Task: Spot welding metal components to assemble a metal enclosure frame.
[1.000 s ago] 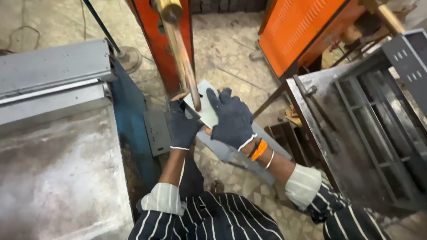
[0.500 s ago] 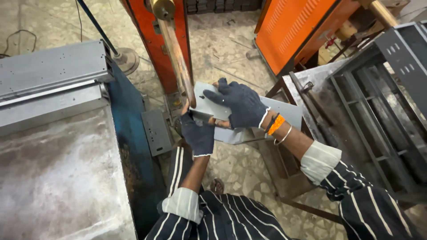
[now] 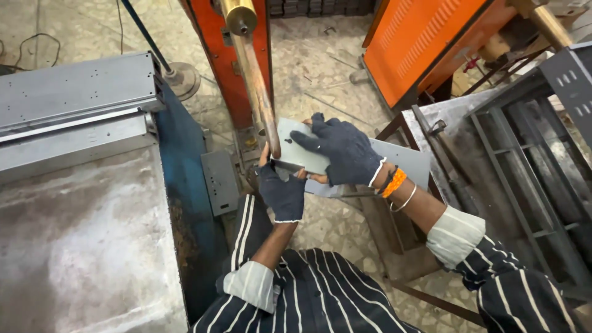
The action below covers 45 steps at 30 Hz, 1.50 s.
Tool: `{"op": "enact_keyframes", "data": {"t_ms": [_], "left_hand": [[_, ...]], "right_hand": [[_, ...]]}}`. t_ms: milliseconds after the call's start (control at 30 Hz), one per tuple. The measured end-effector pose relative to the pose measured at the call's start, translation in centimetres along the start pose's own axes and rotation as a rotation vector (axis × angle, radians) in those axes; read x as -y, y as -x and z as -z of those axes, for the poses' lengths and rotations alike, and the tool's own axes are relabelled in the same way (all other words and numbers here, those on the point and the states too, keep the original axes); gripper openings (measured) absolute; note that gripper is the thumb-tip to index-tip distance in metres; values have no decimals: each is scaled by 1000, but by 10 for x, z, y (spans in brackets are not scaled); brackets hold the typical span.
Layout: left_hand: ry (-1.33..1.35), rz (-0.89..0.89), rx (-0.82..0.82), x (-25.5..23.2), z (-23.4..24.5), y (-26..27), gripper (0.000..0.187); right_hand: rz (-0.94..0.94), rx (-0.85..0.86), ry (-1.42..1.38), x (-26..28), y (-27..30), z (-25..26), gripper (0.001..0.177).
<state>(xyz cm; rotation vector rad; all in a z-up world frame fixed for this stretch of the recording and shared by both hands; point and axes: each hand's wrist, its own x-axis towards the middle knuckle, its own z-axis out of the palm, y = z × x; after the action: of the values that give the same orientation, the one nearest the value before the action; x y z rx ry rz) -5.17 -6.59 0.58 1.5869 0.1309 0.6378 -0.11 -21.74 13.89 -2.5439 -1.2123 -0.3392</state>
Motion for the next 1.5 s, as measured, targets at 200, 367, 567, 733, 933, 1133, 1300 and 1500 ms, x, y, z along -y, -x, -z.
{"op": "enact_keyframes", "data": {"t_ms": [200,367,567,733,933,1133,1300,1500], "left_hand": [[57,34,45,-4,3,-1,96],[50,-47,42,0,8,2,98],[7,-87,64,0,9,-9,107],[23,-52,143,4,21,-15,110],[284,-41,319,17,32,-27,106],[161,-12,368,15,38,-30,109],[214,-78,386,22,37,-30,110],[170,-85,372,-1,42,-30,106]], "right_hand": [[-66,86,-4,6,-5,6,92],[-48,36,-13,5,0,-4,90],[-77,-20,9,10,-2,-1,87],[-149,-108,1,34,8,-5,83],[-418,-81,77,67,8,-7,75],[-434,-106,86,70,10,-13,81],[-425,-113,106,68,14,-17,86],[-426,-107,76,65,13,-19,87]]}}
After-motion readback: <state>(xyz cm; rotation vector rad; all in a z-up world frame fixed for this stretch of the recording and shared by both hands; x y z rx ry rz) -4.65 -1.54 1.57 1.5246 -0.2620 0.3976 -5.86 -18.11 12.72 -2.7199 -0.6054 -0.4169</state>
